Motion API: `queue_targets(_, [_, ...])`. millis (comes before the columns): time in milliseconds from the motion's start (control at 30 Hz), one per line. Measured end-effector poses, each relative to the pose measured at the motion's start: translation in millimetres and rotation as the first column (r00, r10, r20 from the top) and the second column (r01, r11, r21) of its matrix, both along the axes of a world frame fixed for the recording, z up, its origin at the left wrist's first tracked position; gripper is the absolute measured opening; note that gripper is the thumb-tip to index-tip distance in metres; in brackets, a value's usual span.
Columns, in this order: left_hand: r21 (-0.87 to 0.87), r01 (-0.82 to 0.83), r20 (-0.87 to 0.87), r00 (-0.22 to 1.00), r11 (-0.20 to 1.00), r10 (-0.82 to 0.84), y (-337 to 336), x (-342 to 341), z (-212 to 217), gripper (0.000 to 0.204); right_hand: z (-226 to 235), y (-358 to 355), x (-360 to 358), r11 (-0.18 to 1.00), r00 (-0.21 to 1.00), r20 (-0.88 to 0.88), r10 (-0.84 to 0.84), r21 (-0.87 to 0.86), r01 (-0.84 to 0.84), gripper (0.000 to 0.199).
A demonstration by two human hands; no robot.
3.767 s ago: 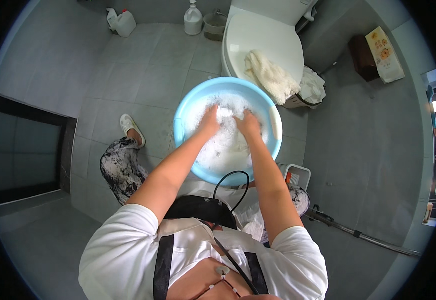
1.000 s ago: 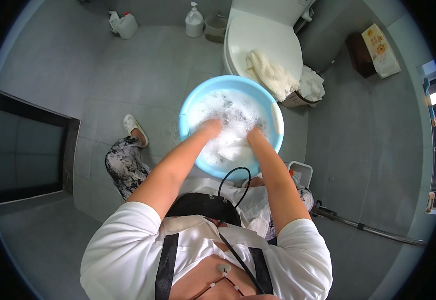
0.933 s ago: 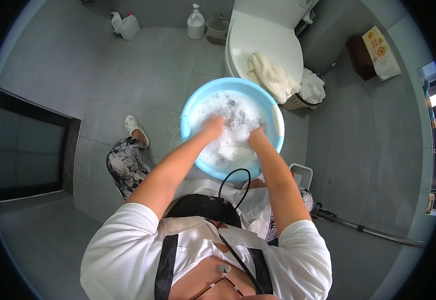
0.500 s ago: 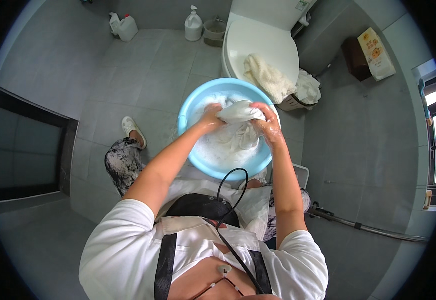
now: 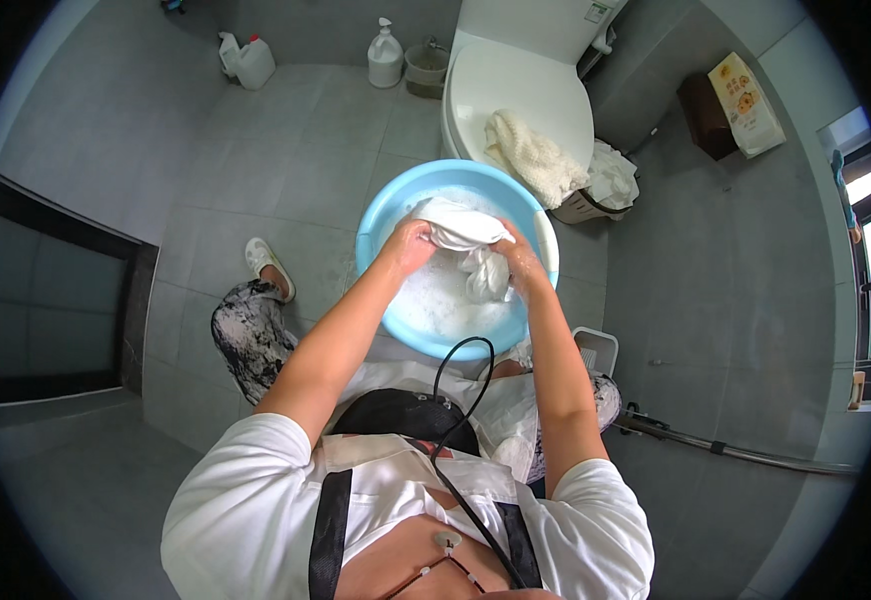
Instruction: The person washes a white cloth in a basin of soapy water by hand, scrubbing the fabric against itself and wringing it out.
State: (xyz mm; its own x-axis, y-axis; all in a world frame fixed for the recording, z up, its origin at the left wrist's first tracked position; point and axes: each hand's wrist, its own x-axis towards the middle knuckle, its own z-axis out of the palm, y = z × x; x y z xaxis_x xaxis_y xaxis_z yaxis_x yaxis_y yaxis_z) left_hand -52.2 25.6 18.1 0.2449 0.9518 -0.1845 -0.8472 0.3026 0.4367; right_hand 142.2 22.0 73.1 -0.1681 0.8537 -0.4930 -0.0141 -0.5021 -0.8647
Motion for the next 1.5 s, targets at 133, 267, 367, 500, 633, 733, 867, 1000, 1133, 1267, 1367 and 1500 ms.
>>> queue_targets(133, [-0.105, 0.153, 0.136, 0.981, 0.983, -0.139, -14.5, -7.3, 5.7, 0.051, 15.4, 2.6, 1.6, 0.997, 0.979, -0.198, -0.036, 0.062, 0.049, 0.046])
queue_targets(267, [-0.102, 0.307, 0.366, 0.896, 0.946, -0.251, -17.2, -7.9, 34.6, 0.048, 22.2, -5.8, -3.3, 0.954, 0.993, -0.098, 0.064, 0.298, -0.032, 0.044])
queue_targets(367, [-0.389, 0.091, 0.079, 0.995, 0.917, -0.065, -12.3, 6.0, 65.6, 0.046, 6.3, -15.7, -20.4, 0.655, 0.971, 0.234, -0.058, 0.743, -0.140, 0.037])
queue_targets(500, [-0.231, 0.002, -0.299, 0.952, 0.973, -0.073, 3.2, 22.0, 32.0, 0.037, 9.5, -46.1, -58.8, 0.502, 0.892, 0.417, -0.176, 0.817, -0.283, 0.023])
queue_targets(633, [-0.289, -0.076, -0.270, 0.963, 0.954, -0.005, -1.9, 40.9, 36.2, 0.039, -2.0, -33.8, -69.0, 0.378, 0.808, 0.401, -0.433, 0.894, -0.241, 0.020])
queue_targets(733, [-0.249, -0.246, -0.376, 0.916, 0.937, 0.140, -6.2, 57.9, 21.4, 0.029, -21.6, -15.4, -59.1, 0.628, 0.728, 0.418, -0.543, 0.778, 0.022, 0.016])
queue_targets(867, [-0.356, -0.217, -0.301, 0.947, 0.909, 0.108, -0.5, 55.4, 21.3, 0.027, -26.7, -12.8, -59.0, 0.702, 0.768, 0.401, -0.499, 0.707, 0.087, 0.019])
queue_targets(1000, [-0.446, -0.064, -0.186, 0.982, 0.893, -0.023, -3.8, 45.8, 28.6, 0.030, -5.2, -30.4, -77.2, 0.498, 0.804, 0.295, -0.517, 0.867, 0.003, 0.020])
queue_targets(1133, [-0.340, -0.106, -0.322, 0.947, 0.935, -0.010, -13.2, 58.3, 14.5, 0.025, -15.4, -12.8, -60.3, 0.618, 0.725, 0.499, -0.475, 0.775, -0.129, 0.022])
queue_targets(1267, [-0.195, -0.065, -0.495, 0.868, 0.979, -0.041, -13.5, 52.5, 27.4, 0.015, -25.3, 5.6, -19.1, 0.820, 0.530, 0.797, -0.289, 0.492, -0.293, 0.027])
queue_targets(1367, [-0.059, -0.201, -0.530, 0.837, 0.978, 0.140, 10.3, 33.1, 4.1, 0.015, -21.9, 17.2, -12.4, 0.903, 0.471, 0.831, -0.296, 0.403, -0.145, 0.026])
queue_targets(1500, [0.392, -0.011, -0.908, 0.154, 0.920, 0.389, 20.2, 15.8, -17.5, 0.024, -29.2, 13.8, -9.1, 0.691, 0.663, 0.626, -0.410, 0.688, -0.222, 0.026])
